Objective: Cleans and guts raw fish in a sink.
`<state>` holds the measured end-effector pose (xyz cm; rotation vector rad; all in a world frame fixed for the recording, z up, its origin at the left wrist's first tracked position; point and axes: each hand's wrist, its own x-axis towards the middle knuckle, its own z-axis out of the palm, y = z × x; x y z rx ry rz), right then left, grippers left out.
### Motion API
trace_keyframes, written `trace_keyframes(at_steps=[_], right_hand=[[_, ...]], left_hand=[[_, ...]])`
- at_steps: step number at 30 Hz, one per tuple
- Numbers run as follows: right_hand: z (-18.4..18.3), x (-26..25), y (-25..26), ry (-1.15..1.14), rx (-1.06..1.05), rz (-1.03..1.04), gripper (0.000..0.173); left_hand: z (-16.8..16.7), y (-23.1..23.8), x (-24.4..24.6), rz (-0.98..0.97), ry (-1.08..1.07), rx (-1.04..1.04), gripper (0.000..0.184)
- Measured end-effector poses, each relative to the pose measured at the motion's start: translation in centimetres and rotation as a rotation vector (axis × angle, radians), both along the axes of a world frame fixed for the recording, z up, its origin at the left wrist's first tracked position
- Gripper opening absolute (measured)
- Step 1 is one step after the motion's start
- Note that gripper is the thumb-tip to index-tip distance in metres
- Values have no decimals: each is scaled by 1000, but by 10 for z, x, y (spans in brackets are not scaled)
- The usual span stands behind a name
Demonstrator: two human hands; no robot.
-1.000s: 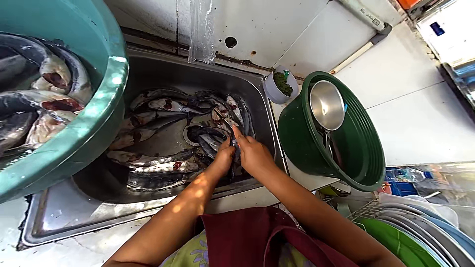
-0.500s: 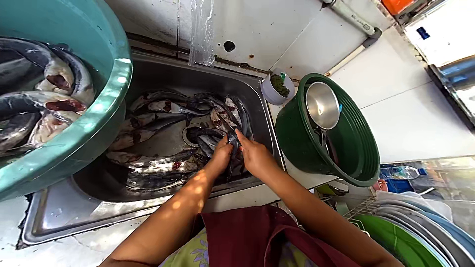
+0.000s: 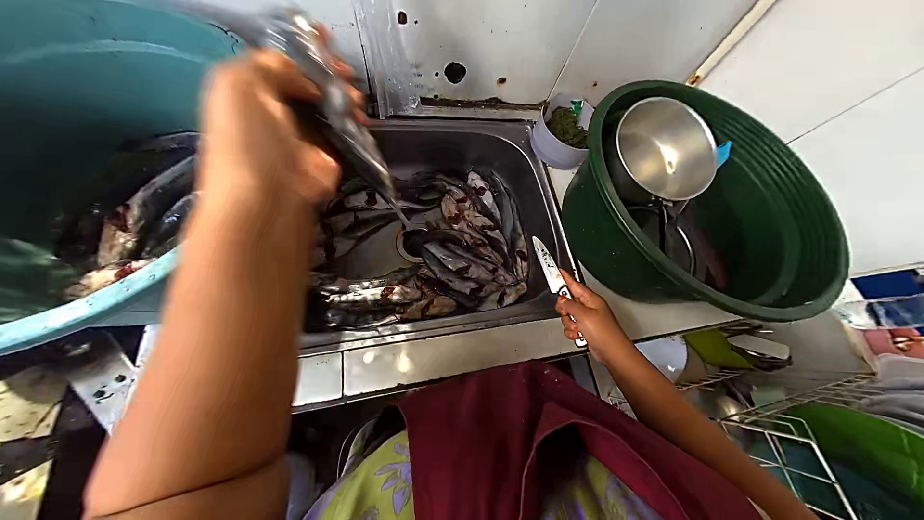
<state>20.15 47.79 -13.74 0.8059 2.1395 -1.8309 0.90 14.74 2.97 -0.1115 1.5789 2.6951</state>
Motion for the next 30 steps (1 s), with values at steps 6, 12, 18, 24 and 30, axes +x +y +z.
trace_keyframes(at_steps=[6, 12, 18, 24, 30], right_hand=[[-28, 0, 18, 33, -70, 24, 57], [-29, -2, 31, 60, -173, 94, 58], [-29, -4, 30, 28, -213, 80, 52], [-31, -2, 26, 60, -160, 17, 52], [-31, 1, 21, 59, -109, -32, 50]], left_hand=[[7, -126, -44, 429, -9, -6, 18], [-17, -143, 10, 697, -158, -421, 54], [-5, -12, 33, 471, 208, -542, 28], [-148, 103, 44, -447, 137, -1145, 40], [-233, 159, 46, -1267, -131, -1571, 54]])
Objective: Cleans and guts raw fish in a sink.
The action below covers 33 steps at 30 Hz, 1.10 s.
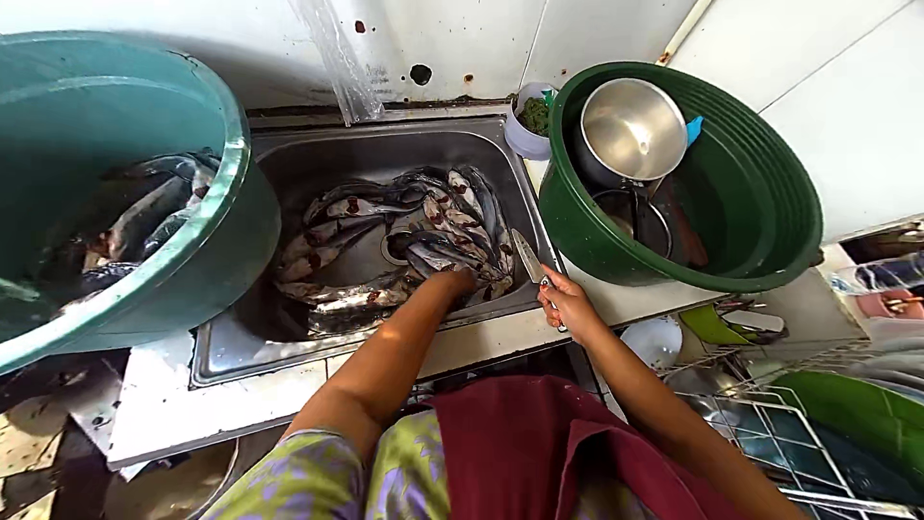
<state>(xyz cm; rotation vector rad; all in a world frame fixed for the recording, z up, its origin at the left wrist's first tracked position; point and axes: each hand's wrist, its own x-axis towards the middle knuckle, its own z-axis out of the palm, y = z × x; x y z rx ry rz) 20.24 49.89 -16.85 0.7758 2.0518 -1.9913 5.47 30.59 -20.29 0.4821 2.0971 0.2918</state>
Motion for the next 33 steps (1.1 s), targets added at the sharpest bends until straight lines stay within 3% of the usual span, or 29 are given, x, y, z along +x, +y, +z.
trace_keyframes(at_steps=[3, 7, 11, 16, 18, 21, 24, 27, 31, 33], right_hand=[[1, 1, -3, -3, 22, -29, 48], [-3, 4, -7, 21, 54, -76, 48], [-3, 8, -13, 48, 91, -127, 48], [-3, 8, -14, 43, 103, -148, 47], [-3, 6, -15, 37, 105, -155, 47], [-4, 6, -14, 34, 113, -161, 47], [-2, 6, -15, 20, 120, -148, 48], [0, 5, -14, 13, 115, -127, 48], [0, 6, -13, 24, 105, -129, 47], [-1, 7, -12, 24, 109, -123, 47]], left_hand=[[-4, 3, -7, -20, -13, -33, 53], [-9, 5, -5, -195, 5, -26, 41], [-20, -3, -7, 312, -244, 106, 54], [-33, 9, -10, 275, -185, 247, 52], [-55, 9, -15, 432, -209, 335, 48], [-80, 4, -20, 816, -352, 507, 47], [-74, -7, -22, 972, -343, 557, 45], [-44, -26, -19, 1075, -335, 657, 39], [-30, -63, -18, 1283, -377, 762, 56], [-24, -78, -18, 1400, -441, 781, 23]])
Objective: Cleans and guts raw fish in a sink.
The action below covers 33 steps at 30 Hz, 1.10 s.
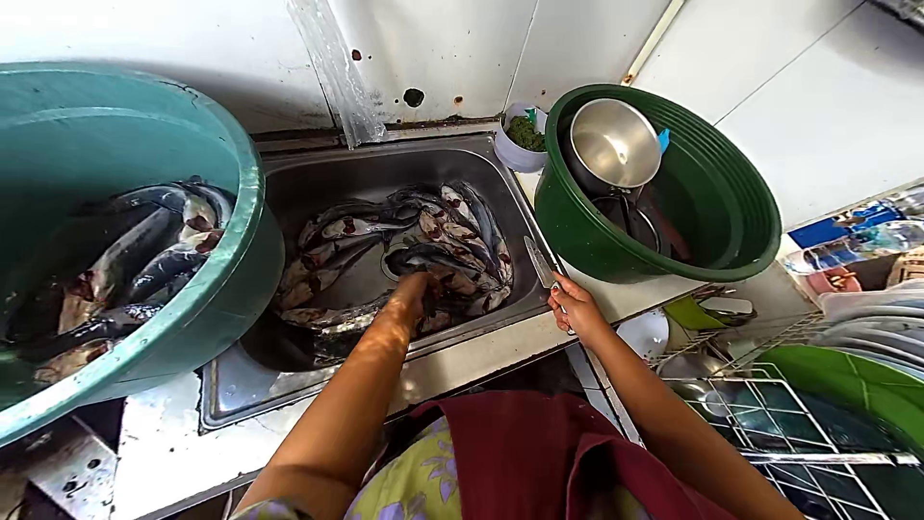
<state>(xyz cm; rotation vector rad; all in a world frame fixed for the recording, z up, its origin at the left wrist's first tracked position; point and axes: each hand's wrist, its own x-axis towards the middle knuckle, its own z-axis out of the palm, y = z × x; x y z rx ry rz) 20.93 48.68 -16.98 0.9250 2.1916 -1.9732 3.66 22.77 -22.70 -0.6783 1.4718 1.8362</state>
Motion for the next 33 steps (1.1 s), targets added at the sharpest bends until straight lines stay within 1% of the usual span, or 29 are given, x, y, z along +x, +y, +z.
trace_keyframes(at_steps=[1, 2, 3, 4, 5, 7, 9, 10, 12, 14, 16, 19, 23, 27, 31, 33], right_hand=[[-1, 0, 0, 4, 2, -2, 47], [-1, 0, -1, 4, 5, -4, 47], [-1, -1, -3, -4, 19, -4, 48], [1, -3, -7, -23, 46, 8, 48], [5, -6, -12, -52, 90, 34, 48], [17, -15, -27, -107, 192, 134, 50], [30, -25, -46, -108, 351, 271, 50], [38, -31, -56, -97, 459, 348, 50], [54, -43, -78, -48, 691, 487, 51], [71, -51, -100, -51, 867, 596, 55], [84, -58, -121, -118, 1002, 672, 59], [88, -60, -138, -151, 1144, 722, 62], [89, -58, -143, -163, 1187, 753, 63], [89, -64, -147, -124, 1161, 713, 59], [85, -95, -159, -62, 1130, 631, 60], [84, -114, -164, -31, 1123, 617, 61]], left_hand=[[5, -7, 0, 17, -43, 51, 10], [8, -12, 0, 23, -65, 111, 6], [11, -15, 1, 14, -61, 162, 10], [15, -17, 2, -1, -29, 202, 19], [17, -17, 3, -21, 21, 229, 25], [19, -14, 6, -35, 128, 286, 20], [18, -9, 7, -27, 216, 350, 14], [16, -6, 7, -28, 256, 374, 18], [12, -3, 6, -36, 317, 398, 33], [8, -2, 4, -68, 390, 403, 39], [9, -4, 3, -109, 479, 390, 33], [16, -5, 4, -121, 539, 423, 22], [21, -2, 1, -133, 524, 512, 22], [21, -2, 1, -198, 576, 521, 22], [21, -1, 8, -300, 692, 490, 27], [21, 1, 12, -315, 721, 487, 27]])
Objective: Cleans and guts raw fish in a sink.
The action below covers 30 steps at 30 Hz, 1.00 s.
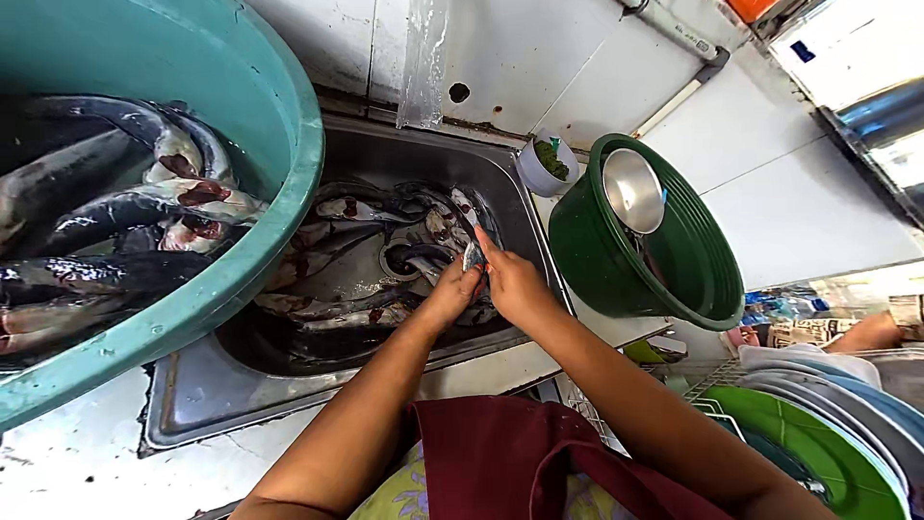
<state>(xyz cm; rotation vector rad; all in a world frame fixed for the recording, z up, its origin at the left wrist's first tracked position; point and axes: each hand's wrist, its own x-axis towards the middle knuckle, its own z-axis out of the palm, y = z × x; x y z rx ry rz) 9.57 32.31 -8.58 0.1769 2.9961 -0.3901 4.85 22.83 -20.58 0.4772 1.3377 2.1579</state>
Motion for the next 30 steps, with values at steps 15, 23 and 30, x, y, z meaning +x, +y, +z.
trace_keyframes(at_steps=[15, 23, 30], right_hand=[[-1, 34, 2, -4, -19, -24, 63], [-1, 52, 35, 113, -543, -148, 57], [-10, 68, 40, -83, -321, -171, 54]], left_hand=[[-3, 0, 1, 37, 141, -100, 28], [1, -6, -4, 125, -84, -73, 22], [-1, -1, -8, 140, -196, -87, 24]])
